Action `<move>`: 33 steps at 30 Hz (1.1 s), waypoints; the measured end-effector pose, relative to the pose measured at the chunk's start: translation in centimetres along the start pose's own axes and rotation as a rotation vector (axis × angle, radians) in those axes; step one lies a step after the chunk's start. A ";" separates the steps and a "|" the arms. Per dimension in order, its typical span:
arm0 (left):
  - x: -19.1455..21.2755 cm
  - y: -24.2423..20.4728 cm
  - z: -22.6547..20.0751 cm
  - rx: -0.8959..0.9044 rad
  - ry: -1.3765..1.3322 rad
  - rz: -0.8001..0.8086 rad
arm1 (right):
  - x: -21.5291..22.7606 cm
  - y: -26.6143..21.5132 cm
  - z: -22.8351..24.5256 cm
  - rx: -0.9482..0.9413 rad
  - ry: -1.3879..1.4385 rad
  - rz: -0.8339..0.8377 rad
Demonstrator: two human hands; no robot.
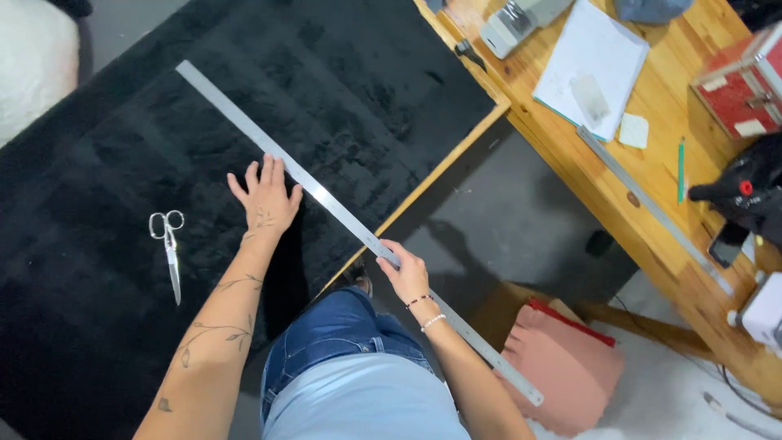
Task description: The person measures a large piece of black fabric on a wooden table using a metal ruler and a small white marker. They then use scissors to cut the fabric along the marked line, separating a strip from the main piece. Finally, the person folds the cut fabric and places it on the table.
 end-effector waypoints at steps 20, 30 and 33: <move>-0.1 19.3 15.4 0.376 -0.074 -0.079 | 2.8 1.2 1.2 0.221 0.190 -0.364; -0.8 25.5 19.6 0.540 -0.198 0.172 | 3.9 5.4 1.0 0.123 0.376 -0.332; -0.1 26.0 19.4 0.666 -0.321 0.073 | 4.2 6.4 0.3 0.201 0.276 -0.367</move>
Point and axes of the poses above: each hand's wrist, its own y-axis towards the middle knuckle, its own x-axis out of the back of the hand, z = x × y, the point moved 1 cm from there along y, towards the middle knuckle, and after that the axes turned 3 degrees about z, right-handed, at the moved point
